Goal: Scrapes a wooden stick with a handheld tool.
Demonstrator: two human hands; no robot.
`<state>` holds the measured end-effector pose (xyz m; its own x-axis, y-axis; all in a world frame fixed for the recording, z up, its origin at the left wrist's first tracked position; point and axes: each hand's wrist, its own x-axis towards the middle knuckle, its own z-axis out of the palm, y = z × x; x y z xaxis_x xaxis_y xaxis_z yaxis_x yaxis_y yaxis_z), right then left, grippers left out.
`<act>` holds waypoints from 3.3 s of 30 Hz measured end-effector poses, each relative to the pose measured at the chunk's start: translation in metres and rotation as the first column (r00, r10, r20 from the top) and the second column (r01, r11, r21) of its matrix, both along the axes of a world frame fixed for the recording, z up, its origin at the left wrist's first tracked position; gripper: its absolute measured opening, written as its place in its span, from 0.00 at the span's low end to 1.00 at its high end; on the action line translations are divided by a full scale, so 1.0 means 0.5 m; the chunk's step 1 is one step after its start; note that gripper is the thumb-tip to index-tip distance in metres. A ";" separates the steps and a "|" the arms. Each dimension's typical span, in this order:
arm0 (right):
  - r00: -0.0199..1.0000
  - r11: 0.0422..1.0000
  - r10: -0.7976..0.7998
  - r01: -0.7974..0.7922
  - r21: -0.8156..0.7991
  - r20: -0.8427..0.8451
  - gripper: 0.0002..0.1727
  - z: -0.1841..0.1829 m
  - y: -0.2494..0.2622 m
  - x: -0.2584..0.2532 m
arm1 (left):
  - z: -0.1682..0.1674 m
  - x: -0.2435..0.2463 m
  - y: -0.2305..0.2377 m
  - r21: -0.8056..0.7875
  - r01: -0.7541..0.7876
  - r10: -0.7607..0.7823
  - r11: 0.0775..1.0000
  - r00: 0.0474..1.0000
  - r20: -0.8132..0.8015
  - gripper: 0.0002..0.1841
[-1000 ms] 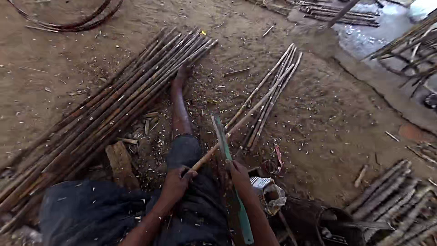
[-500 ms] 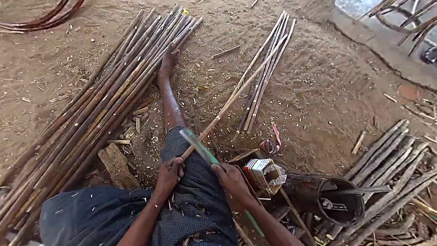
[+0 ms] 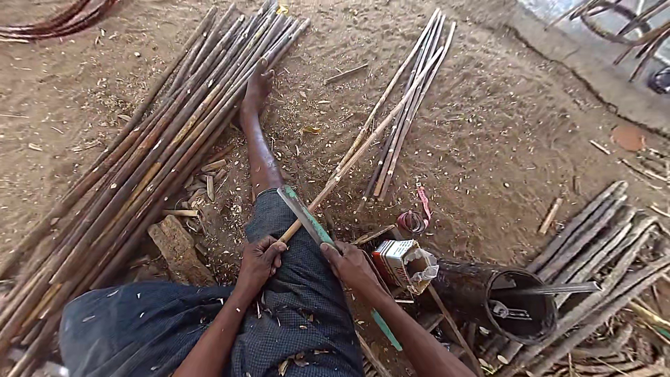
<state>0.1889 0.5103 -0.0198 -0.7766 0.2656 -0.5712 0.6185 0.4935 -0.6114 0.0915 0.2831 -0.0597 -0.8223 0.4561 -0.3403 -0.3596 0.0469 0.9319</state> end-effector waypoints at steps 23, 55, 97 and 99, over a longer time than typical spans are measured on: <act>0.993 0.991 0.115 -0.114 0.070 -0.018 0.29 0.011 -0.014 0.006 | 0.018 -0.025 -0.005 -0.041 0.073 -0.067 0.996 0.988 0.137 0.14; 0.998 0.999 0.028 -0.030 -0.041 -0.064 0.30 0.011 -0.022 -0.001 | 0.019 -0.030 0.000 -0.076 0.029 -0.026 0.997 0.999 0.041 0.21; 0.995 0.998 0.024 -0.030 -0.061 -0.098 0.30 -0.028 0.005 -0.037 | 0.042 -0.066 -0.009 -0.154 0.271 -0.264 0.950 0.963 0.061 0.20; 0.996 0.995 -0.035 0.028 -0.094 -0.076 0.29 -0.033 -0.007 -0.032 | 0.049 -0.066 -0.013 -0.121 0.265 -0.255 0.957 0.963 0.088 0.18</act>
